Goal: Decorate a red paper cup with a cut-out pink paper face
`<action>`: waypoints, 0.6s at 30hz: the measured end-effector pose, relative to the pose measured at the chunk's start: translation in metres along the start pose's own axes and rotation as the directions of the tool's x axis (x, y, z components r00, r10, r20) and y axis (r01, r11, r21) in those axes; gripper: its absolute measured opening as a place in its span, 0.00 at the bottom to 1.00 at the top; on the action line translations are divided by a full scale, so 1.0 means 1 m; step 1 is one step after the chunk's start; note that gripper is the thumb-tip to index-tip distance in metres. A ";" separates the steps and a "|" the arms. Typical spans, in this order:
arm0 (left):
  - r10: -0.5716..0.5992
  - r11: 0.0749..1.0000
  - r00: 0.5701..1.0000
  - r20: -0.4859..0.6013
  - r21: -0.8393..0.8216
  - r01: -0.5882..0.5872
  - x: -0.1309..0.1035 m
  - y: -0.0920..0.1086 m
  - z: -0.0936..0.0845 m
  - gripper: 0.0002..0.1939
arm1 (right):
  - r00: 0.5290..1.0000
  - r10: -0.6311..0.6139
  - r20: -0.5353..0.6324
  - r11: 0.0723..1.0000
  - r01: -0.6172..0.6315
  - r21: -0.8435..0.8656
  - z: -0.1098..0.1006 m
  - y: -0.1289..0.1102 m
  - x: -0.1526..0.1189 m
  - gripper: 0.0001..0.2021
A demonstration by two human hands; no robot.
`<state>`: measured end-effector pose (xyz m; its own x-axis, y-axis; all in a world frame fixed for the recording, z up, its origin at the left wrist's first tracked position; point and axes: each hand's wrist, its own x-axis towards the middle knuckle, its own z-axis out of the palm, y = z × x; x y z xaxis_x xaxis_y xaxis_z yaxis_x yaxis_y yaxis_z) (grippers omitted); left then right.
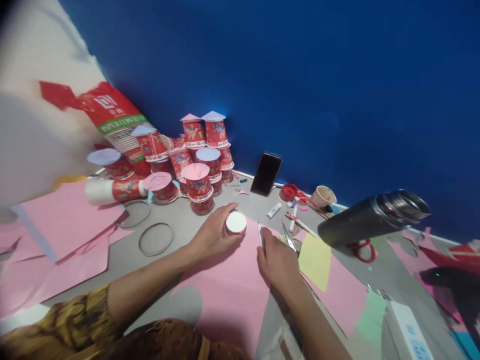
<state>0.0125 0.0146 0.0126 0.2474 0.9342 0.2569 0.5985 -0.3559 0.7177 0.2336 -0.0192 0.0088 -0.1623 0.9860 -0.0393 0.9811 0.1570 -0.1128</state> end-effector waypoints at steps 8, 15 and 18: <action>0.035 0.999 0.999 -0.030 -0.002 -0.035 -0.002 -0.005 -0.007 0.36 | 0.999 0.021 0.043 0.998 -0.018 -0.064 -0.009 0.000 0.005 0.20; 0.036 0.999 0.999 -0.018 0.011 -0.035 0.001 -0.006 -0.004 0.38 | 0.999 0.039 -0.016 0.998 -0.038 0.053 0.007 0.008 0.001 0.20; 0.082 0.996 0.997 0.010 0.038 -0.082 -0.001 -0.001 -0.009 0.43 | 0.998 0.003 -0.058 0.996 0.002 0.093 0.017 0.017 -0.001 0.19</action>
<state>0.0051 0.0137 0.0170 0.3032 0.9017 0.3084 0.6043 -0.4321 0.6694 0.2489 -0.0180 -0.0097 -0.1529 0.9881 0.0184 0.9667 0.1534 -0.2047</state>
